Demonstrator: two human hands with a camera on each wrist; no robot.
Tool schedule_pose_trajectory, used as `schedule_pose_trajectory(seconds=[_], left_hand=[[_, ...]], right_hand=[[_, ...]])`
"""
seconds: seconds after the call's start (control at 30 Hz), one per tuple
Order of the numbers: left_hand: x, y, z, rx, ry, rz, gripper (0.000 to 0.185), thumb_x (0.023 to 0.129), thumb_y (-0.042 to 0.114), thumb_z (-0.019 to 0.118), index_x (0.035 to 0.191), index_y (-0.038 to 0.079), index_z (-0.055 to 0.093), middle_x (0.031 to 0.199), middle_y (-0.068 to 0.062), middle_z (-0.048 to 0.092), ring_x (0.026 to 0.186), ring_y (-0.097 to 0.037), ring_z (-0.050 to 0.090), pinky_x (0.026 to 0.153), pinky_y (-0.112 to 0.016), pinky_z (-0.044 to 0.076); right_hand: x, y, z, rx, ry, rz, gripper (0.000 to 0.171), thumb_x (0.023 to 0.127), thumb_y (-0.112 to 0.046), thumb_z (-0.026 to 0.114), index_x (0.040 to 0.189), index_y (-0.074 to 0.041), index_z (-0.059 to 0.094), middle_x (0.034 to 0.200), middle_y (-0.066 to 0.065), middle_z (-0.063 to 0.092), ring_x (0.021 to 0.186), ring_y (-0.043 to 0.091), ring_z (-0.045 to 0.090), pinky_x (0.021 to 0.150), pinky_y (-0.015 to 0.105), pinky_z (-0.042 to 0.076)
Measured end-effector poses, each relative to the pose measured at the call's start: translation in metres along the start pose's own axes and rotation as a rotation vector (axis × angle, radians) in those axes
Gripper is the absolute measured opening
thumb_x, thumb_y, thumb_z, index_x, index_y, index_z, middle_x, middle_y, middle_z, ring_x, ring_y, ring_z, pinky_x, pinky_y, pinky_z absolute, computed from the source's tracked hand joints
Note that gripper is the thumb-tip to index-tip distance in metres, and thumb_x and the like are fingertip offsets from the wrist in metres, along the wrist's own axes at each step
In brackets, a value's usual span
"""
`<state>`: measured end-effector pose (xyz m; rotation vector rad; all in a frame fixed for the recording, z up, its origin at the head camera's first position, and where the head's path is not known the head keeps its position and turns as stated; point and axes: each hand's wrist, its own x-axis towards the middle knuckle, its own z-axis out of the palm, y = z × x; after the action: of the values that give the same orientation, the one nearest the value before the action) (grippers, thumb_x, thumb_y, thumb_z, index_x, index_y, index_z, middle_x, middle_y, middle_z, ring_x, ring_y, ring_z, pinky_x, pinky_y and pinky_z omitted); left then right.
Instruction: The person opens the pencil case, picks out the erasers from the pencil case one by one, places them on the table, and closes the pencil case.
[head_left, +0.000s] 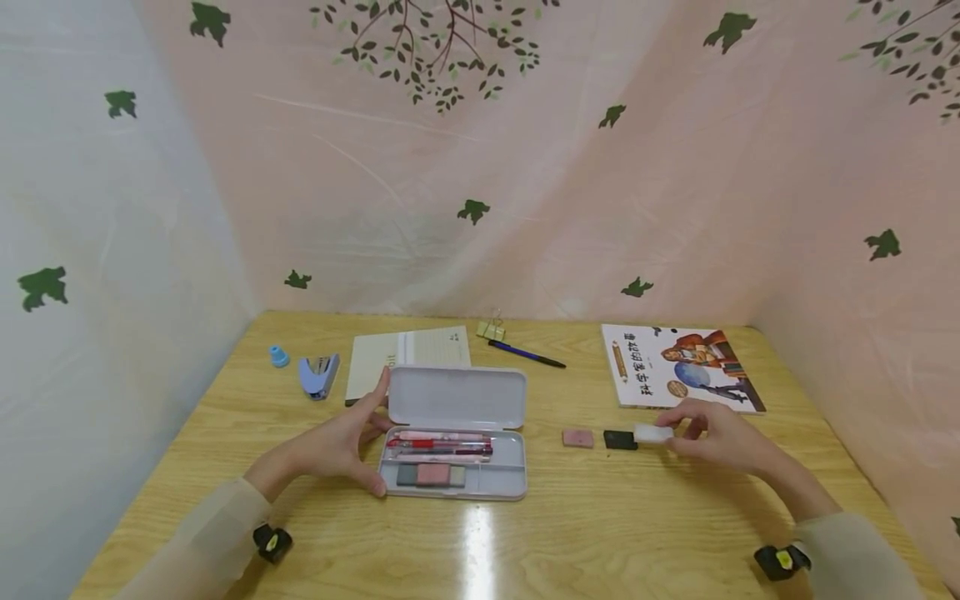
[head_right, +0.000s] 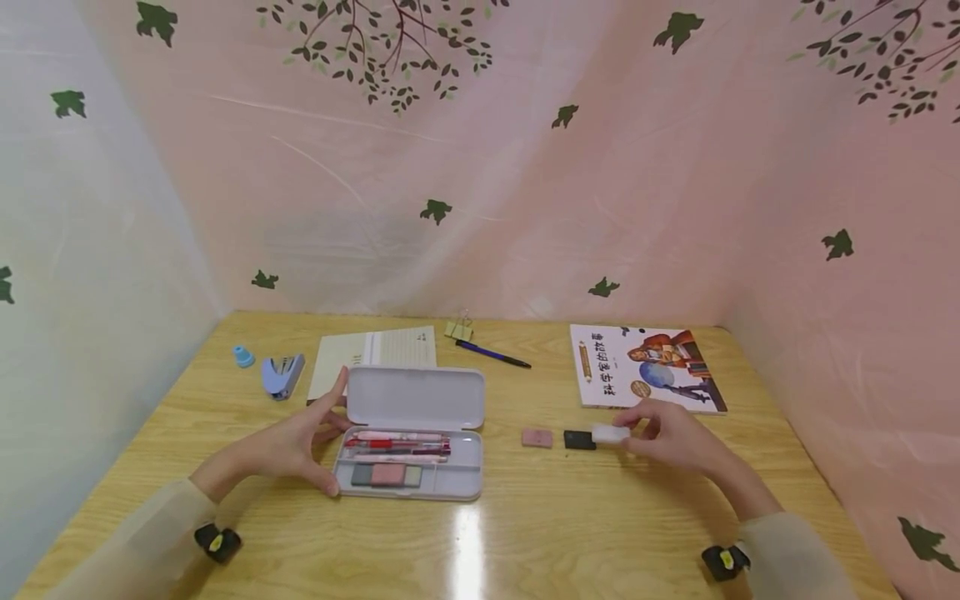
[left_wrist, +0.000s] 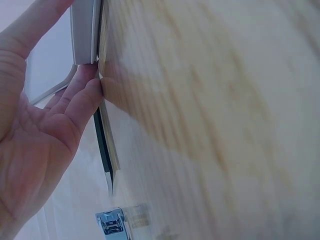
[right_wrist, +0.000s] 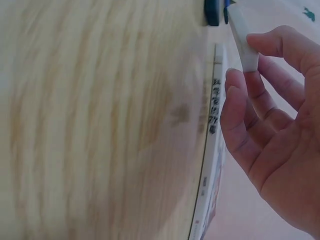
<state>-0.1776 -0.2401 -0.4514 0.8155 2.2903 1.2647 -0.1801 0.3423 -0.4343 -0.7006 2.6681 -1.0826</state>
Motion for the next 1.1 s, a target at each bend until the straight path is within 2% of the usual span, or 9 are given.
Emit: schedule_pose_trajectory(seconds=[0.33,0.53,0.8,1.1], left_hand=[[-0.001,0.000,0.000,-0.016,-0.005,0.001,0.150,0.070,0.022,0.095,0.156,0.033,-0.026,0.162,-0.018,0.017,0.131,-0.028,0.050,0.117,-0.046,0.031],[0.000,-0.001,0.001,-0.009,-0.001,0.006,0.151,0.069,0.023,0.096,0.156,0.033,-0.026,0.161,-0.019,0.018,0.131,-0.028,0.050,0.116,-0.046,0.032],[0.001,-0.003,0.001,0.006,0.004,0.002,0.153,0.067,0.025,0.097,0.156,0.033,-0.027,0.162,-0.017,0.018,0.129,-0.023,0.052,0.116,-0.042,0.034],[0.001,-0.002,0.001,0.012,0.003,0.004,0.151,0.069,0.025,0.096,0.156,0.033,-0.027,0.161,-0.020,0.018,0.130,-0.028,0.051,0.116,-0.047,0.033]], right_hand=[[-0.001,0.014,-0.001,0.018,-0.044,0.094,0.029,0.091,-0.012,0.076,0.118,-0.003,0.071,0.099,0.008,0.063,0.066,0.010,0.056,0.051,0.024,0.050],[-0.003,0.020,0.001,0.022,-0.058,0.097,0.029,0.092,-0.013,0.076,0.118,-0.003,0.070,0.092,0.005,0.063,0.064,0.009,0.054,0.052,0.024,0.050],[-0.002,0.021,0.000,0.053,-0.098,0.156,0.032,0.095,-0.016,0.073,0.123,-0.002,0.069,0.093,0.006,0.061,0.063,0.010,0.053,0.052,0.023,0.049],[-0.004,0.023,0.002,0.037,-0.081,0.124,0.034,0.096,-0.021,0.073,0.125,-0.004,0.068,0.096,0.005,0.059,0.068,0.011,0.052,0.054,0.023,0.047]])
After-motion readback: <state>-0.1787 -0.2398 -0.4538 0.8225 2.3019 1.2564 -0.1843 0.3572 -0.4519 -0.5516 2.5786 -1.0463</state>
